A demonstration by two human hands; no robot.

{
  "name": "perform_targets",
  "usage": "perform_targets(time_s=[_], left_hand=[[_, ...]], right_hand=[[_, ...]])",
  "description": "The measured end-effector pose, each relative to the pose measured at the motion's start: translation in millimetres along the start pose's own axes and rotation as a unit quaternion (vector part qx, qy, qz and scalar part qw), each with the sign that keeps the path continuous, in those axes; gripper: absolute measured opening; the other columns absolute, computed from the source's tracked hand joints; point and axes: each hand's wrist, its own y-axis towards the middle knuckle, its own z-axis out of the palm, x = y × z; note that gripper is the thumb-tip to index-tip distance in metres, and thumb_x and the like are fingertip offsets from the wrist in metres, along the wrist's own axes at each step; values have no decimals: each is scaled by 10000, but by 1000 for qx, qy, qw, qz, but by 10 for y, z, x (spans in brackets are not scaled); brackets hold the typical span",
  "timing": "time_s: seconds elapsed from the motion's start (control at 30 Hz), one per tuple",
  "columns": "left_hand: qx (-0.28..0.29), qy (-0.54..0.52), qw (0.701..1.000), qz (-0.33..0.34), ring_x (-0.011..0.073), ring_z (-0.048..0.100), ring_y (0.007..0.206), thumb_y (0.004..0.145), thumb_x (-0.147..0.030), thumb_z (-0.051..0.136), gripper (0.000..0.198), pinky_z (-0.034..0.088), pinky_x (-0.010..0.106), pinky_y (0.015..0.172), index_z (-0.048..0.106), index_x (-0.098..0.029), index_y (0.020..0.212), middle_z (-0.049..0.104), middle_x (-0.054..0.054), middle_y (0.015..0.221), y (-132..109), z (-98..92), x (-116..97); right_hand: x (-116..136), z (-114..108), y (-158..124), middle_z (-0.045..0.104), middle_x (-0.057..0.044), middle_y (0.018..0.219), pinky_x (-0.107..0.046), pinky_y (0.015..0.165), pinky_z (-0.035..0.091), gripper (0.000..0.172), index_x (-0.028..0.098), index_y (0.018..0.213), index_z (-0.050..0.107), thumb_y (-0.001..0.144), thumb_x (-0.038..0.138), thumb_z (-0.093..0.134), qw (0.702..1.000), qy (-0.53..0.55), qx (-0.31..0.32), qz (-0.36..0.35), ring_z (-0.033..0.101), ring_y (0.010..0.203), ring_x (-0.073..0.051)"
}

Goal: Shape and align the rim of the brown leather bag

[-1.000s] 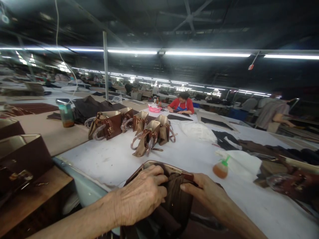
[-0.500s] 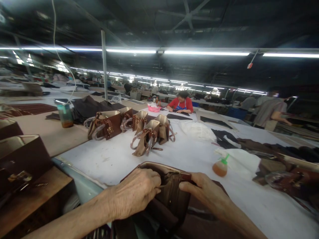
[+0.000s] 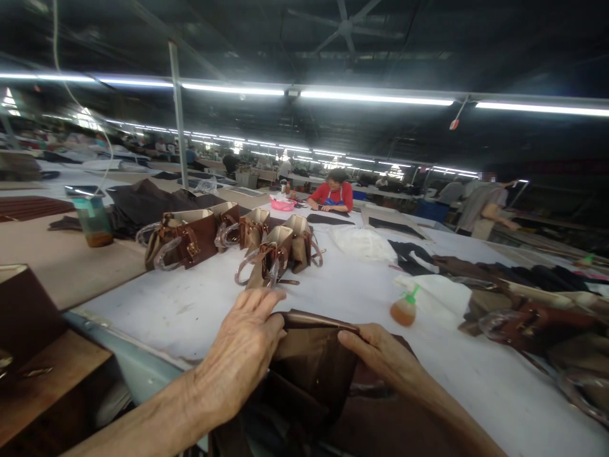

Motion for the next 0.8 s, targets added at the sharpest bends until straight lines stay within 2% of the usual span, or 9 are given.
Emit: perform_targets(time_s=[0.07,0.13,0.23,0.33,0.43,0.63,0.8], left_hand=[[43,-51,998,-23,214,464,974,847,-159,407,149,394,353,825,486,-167,721,521,66,1070,50,-16,26],[104,-103,988,-40,176,503,855,850,-203,432,80,424,295,741,470,-180,783,543,38,933,87,-34,48],[154,-137,978,-20,149,515,776,846,-234,457,55,424,257,698,471,-187,822,532,14,873,123,-42,63],[161,-140,977,-12,139,530,783,846,-193,437,69,424,245,714,481,-182,794,530,20,914,153,-15,62],[152,-140,978,-39,145,542,790,817,-150,453,38,431,248,708,468,-184,826,533,17,902,176,7,62],[167,-138,976,-13,160,555,923,774,-103,493,214,433,273,823,501,-218,953,505,23,1111,159,-17,150],[184,-135,973,16,180,556,972,767,-140,554,222,434,290,862,500,-213,970,471,37,1199,151,-50,254]], right_hand=[[-41,-1,9,514,27,605,-204,521,312,352,147,647,534,861,395,406,999,29,18,-17,428,567,-107],[-56,3,9,541,24,660,-206,561,335,296,154,703,558,861,356,412,997,63,14,-39,458,618,-119],[-53,21,9,564,14,697,-222,622,370,244,157,745,583,845,317,428,994,99,5,-52,492,674,-142],[-50,65,22,604,-1,785,-246,690,393,185,163,853,613,796,294,496,990,132,-19,-41,524,751,-172],[-43,129,51,622,-5,887,-255,749,395,227,182,968,605,776,271,521,984,162,-52,-46,536,825,-184],[-54,162,157,562,21,697,-224,621,366,198,164,779,615,817,281,460,988,120,-46,-81,475,672,-144],[-130,92,244,541,18,679,-220,597,355,223,154,778,613,823,297,449,990,105,-31,-87,456,654,-139]])
